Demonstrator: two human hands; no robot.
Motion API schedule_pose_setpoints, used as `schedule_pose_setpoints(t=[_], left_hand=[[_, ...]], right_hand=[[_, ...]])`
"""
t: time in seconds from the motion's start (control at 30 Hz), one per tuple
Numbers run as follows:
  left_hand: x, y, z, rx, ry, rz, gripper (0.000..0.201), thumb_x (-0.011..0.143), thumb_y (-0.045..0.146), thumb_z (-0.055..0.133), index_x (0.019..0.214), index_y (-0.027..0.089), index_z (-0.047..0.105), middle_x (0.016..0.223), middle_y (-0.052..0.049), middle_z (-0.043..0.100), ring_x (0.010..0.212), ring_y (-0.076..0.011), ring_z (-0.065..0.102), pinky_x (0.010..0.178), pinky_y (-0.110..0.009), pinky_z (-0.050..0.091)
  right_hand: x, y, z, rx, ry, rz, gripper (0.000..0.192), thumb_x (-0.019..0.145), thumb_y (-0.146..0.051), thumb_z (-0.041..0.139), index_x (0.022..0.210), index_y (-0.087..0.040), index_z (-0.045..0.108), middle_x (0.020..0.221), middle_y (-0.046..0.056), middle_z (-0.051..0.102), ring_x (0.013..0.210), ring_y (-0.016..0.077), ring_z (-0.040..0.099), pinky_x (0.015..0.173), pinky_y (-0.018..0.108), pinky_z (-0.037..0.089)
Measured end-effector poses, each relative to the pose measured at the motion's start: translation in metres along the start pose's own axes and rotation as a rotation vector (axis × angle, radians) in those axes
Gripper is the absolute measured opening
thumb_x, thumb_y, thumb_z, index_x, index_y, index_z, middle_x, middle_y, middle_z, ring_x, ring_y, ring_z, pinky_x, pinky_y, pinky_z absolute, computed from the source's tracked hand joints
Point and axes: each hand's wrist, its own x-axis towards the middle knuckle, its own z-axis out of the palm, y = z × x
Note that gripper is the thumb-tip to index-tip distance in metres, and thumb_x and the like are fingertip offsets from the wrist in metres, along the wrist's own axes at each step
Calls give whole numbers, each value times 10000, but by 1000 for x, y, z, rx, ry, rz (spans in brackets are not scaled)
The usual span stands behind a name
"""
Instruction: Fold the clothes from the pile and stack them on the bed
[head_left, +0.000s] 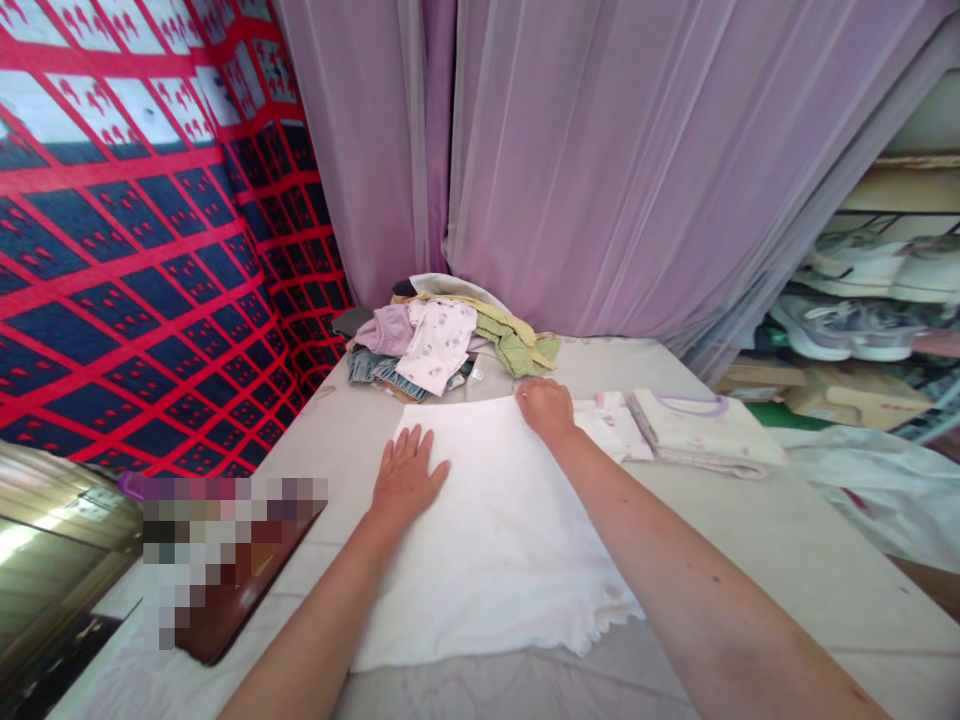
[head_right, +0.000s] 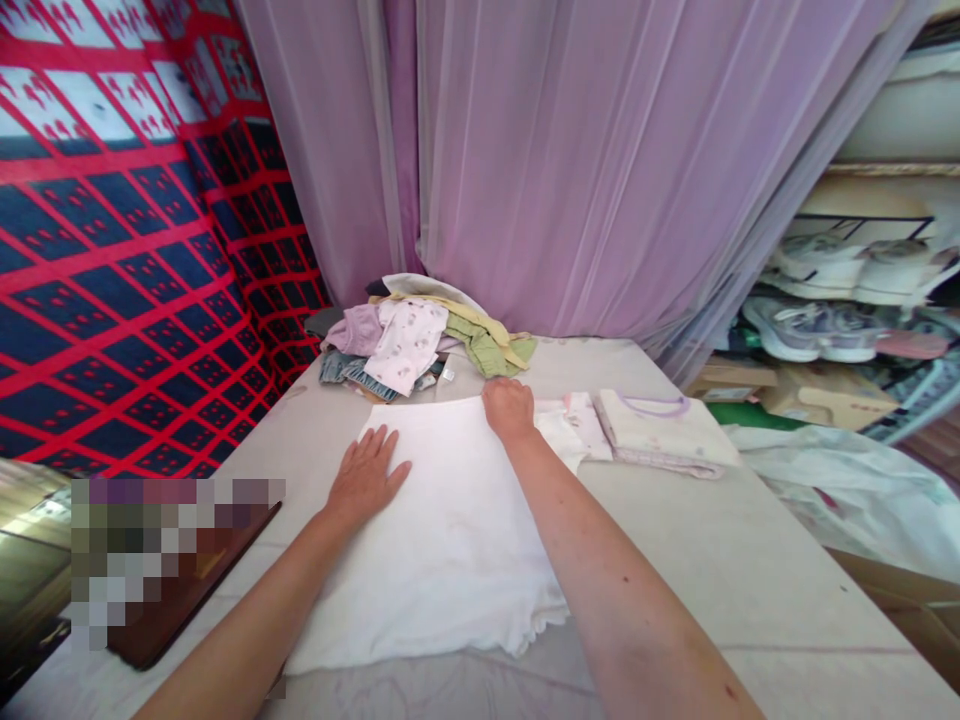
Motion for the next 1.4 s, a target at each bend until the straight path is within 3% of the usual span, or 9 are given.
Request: schedule_pose_setpoints(t=[0.2,0.3,0.43,0.6,0.73,0.93,1.07,1.23,1.4], left_hand=[[-1,1,3,-4,-2,-9,681,903,543,294,1457,149,291,1545,-105,213,1423,-276,159,1149,-450,148],[0,2,4,-1,6,-24,711,896,557,289,1460,125,279,1548,-113,200,1426,-286,135,1151,-449,136],[2,3,4,4,3,-47,751,883,576,293,1458,94,267,1546,-124,201,1426,-293,131,1151,-446,138],[3,3,1,-5,-31,-64,765,880,581,289,1460,84,248,1548,-132,181,1429,-278,121,1150,-431,144],[3,1,2,-45,-9,-45,768,876,579,298,1455,76,256,1543,-143,193,1426,-286,133,1146,-453,150],[4,-6,0,-121,79,-5,659,903,490,337,1433,99,316,1527,-141,252,1412,-271,202,1137,-436,201],[-7,-14,-10,-126,129,41,515,906,380,389,1361,145,448,1492,-118,347,1387,-259,277,1130,-419,231],[-66,-17,-19,-213,213,334,303,871,361,479,1104,242,631,1317,-71,559,1246,-245,471,1076,-460,303],[-138,-12,-29,-310,54,561,209,849,414,553,921,247,656,967,-25,670,942,-177,599,863,-332,440]], right_hand=[[-4,-9,4,30,71,24,288,879,-250,452,1056,-161,661,1078,141,651,1027,278,549,842,382,399],[-17,-21,4,158,127,-138,360,905,-211,371,1163,-186,621,1201,113,619,1107,234,527,938,359,377],[-35,-36,21,206,-98,-363,480,944,-325,302,1359,-145,461,1441,108,427,1319,214,369,1085,362,262],[-36,-47,22,162,-294,-278,573,952,-427,269,1449,-143,303,1544,109,210,1417,237,174,1124,435,173],[-55,-48,-5,212,-191,-218,524,960,-381,278,1429,-158,345,1522,111,276,1398,228,238,1124,452,182],[-133,16,-10,392,61,-171,366,911,-265,373,1159,-222,640,1316,76,570,1262,209,465,1067,447,332],[-190,85,1,635,152,83,334,862,-311,411,997,-233,707,1055,54,712,984,214,653,879,381,514],[-244,122,-4,821,89,12,298,821,-413,522,953,-227,714,1012,66,717,957,221,661,848,354,531],[-261,123,-4,672,12,-202,370,739,-378,652,1080,-238,686,1173,91,654,1107,244,586,954,418,467]])
